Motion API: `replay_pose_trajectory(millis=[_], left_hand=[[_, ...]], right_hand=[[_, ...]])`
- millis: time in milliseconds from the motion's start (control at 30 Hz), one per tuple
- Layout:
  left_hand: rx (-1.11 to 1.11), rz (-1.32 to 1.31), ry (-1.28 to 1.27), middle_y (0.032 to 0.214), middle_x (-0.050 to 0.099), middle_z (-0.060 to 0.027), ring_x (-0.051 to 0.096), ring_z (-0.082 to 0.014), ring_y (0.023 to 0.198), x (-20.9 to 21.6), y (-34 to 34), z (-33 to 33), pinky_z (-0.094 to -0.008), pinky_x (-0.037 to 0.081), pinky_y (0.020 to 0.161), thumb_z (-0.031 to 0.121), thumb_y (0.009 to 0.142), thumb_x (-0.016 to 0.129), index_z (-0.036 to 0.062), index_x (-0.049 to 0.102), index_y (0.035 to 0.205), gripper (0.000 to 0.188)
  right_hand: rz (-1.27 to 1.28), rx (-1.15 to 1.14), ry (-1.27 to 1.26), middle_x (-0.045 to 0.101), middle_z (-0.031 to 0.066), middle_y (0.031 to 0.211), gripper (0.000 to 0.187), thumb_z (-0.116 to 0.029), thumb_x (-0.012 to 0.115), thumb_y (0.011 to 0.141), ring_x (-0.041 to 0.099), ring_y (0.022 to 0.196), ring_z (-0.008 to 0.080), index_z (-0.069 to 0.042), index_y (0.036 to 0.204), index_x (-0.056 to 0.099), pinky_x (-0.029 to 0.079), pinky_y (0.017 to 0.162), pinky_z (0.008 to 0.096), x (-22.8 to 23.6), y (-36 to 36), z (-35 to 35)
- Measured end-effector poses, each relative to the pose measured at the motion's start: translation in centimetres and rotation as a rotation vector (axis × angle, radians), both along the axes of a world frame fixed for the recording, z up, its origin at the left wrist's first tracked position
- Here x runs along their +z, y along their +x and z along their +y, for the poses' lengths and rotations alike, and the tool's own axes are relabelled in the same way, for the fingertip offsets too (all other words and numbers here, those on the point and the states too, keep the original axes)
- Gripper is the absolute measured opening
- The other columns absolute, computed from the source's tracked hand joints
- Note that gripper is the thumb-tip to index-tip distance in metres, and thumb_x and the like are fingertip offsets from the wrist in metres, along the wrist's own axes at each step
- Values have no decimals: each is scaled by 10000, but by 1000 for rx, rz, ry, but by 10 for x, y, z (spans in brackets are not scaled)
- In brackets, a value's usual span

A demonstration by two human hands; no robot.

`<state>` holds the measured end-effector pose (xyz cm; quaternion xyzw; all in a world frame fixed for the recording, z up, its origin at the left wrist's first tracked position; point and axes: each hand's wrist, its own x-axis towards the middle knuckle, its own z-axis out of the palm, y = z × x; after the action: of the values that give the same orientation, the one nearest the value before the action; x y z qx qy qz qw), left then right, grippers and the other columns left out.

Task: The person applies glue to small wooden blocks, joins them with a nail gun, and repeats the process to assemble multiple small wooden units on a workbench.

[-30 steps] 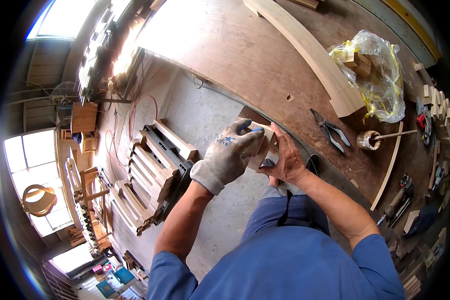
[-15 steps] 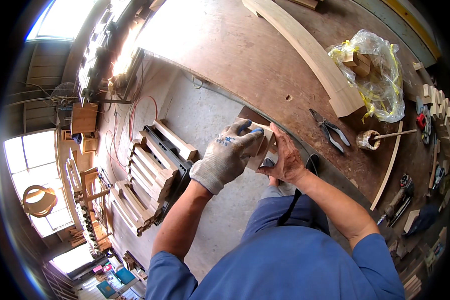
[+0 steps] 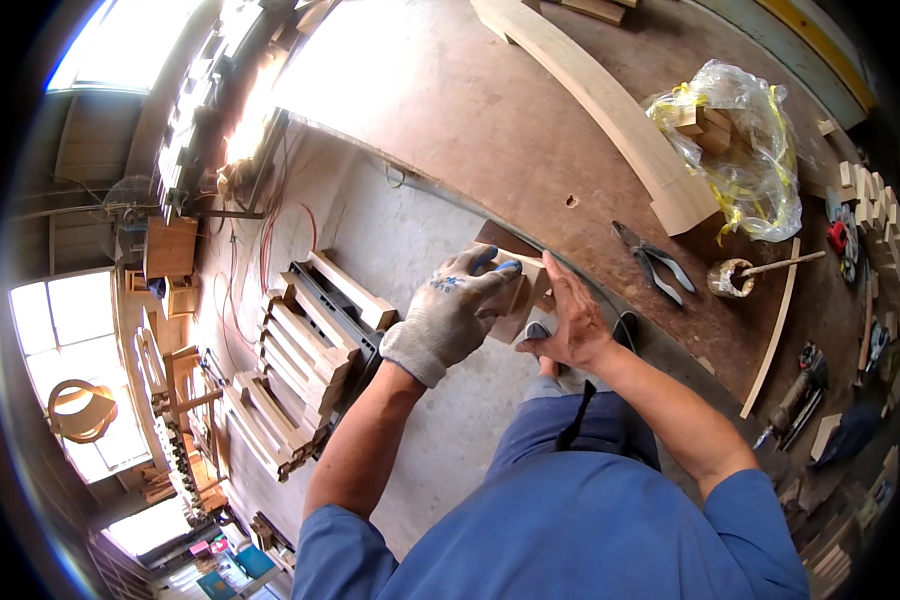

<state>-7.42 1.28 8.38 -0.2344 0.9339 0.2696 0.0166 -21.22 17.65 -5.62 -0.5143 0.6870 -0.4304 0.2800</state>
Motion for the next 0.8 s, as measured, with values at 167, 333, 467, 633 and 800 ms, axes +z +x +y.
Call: replay_pose_trajectory(millis=[167, 333, 467, 633, 800], left_hand=[[8, -9, 6, 1444, 603, -230, 649, -436, 1236, -1, 2, -3, -460, 576, 1032, -22, 712, 843, 207, 718, 1350, 689], [-6, 18, 4, 1457, 595, -238, 637, -441, 1254, -5, 6, -6, -467, 561, 1048, -1, 736, 835, 203, 719, 1358, 664], [92, 16, 294, 1482, 581, -243, 600, -426, 1320, -5, -1, -5, -471, 512, 1109, 29, 776, 836, 135, 725, 1350, 594], [13, 42, -31, 1397, 645, -240, 679, -425, 1196, -10, 5, -4, -456, 572, 1028, -35, 698, 768, 131, 756, 1288, 613], [-10, 7, 59, 1473, 587, -241, 613, -407, 1315, -10, 4, -7, -453, 515, 1119, -26, 727, 797, 86, 722, 1347, 635]], right_hand=[[61, -94, 71, 544, 249, 1493, 1061, -221, 920, 721, 563, 1358, 408, -1, 1600, 369, 481, 1124, 454, 13, -26, 65], [87, -424, 245, 673, 226, 1288, 809, -140, 828, 796, 696, 1154, 370, -25, 1527, 500, 559, 1002, 450, 10, -62, 176], [208, -751, 402, 694, 199, 1229, 680, -106, 827, 825, 702, 1094, 324, -17, 1447, 566, 567, 961, 425, -22, -99, 280], [375, -1147, 575, 655, 198, 1190, 513, -205, 817, 868, 670, 1103, 328, -16, 1303, 621, 543, 966, 432, -31, -150, 374], [738, -1281, 840, 631, 245, 1307, 649, -345, 852, 819, 595, 1258, 433, -43, 1321, 573, 471, 1086, 496, -106, -191, 465]])
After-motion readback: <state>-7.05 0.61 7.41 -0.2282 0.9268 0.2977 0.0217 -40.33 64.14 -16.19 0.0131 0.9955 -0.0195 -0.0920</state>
